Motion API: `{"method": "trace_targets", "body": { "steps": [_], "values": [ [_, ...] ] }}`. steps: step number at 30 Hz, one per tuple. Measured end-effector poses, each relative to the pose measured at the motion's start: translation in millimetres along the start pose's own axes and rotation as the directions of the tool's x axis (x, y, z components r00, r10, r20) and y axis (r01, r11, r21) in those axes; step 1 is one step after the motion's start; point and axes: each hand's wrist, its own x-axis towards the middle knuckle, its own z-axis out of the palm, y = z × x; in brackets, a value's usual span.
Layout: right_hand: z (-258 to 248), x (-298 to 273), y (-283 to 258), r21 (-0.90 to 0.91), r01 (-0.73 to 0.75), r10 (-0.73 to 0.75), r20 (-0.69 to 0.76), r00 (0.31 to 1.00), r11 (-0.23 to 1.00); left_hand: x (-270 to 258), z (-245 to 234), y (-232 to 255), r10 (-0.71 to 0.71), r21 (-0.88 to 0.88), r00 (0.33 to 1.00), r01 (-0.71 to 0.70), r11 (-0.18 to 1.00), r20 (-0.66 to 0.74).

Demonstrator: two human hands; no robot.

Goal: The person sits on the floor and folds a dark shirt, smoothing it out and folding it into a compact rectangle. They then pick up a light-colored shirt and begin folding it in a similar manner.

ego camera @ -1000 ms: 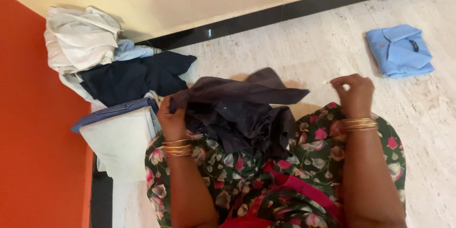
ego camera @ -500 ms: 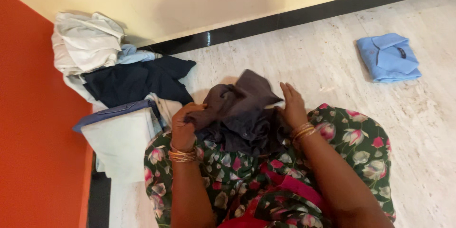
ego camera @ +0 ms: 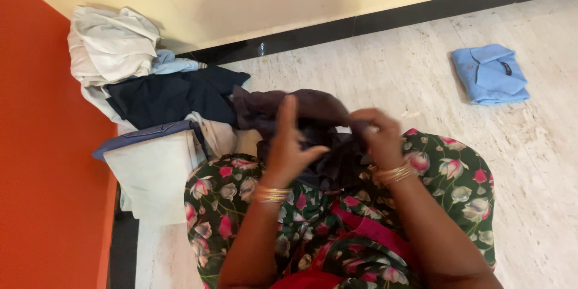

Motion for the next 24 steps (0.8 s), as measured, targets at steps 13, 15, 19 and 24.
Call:
{"method": "trace_targets", "body": {
  "steps": [13, 15, 19, 24],
  "values": [
    [4, 16, 55, -0.390, 0.160, -0.055, 0.269, 0.962, 0.907, 57, -115, -24, 0.024, -0.031, 0.987, -0.030, 0.999, -0.159],
    [6, 15, 88, -0.460, 0.180, 0.020, 0.397, 0.918, 0.870, 49, -143, -3, -0.097, -0.296, 0.970, 0.027, 0.955, -0.225],
    [13, 13, 152, -0.752, -0.013, 0.493, 0.419, 0.763, 0.659, 55, -174, 28, -0.211, -0.646, 0.955, 0.027, 0.763, -0.209],
    [19, 30, 219, -0.787, -0.073, 0.661, 0.460, 0.594, 0.613, 61, -208, 8, -0.218, -0.623, 0.967, 0.090, 0.777, -0.131]
  ]
}}
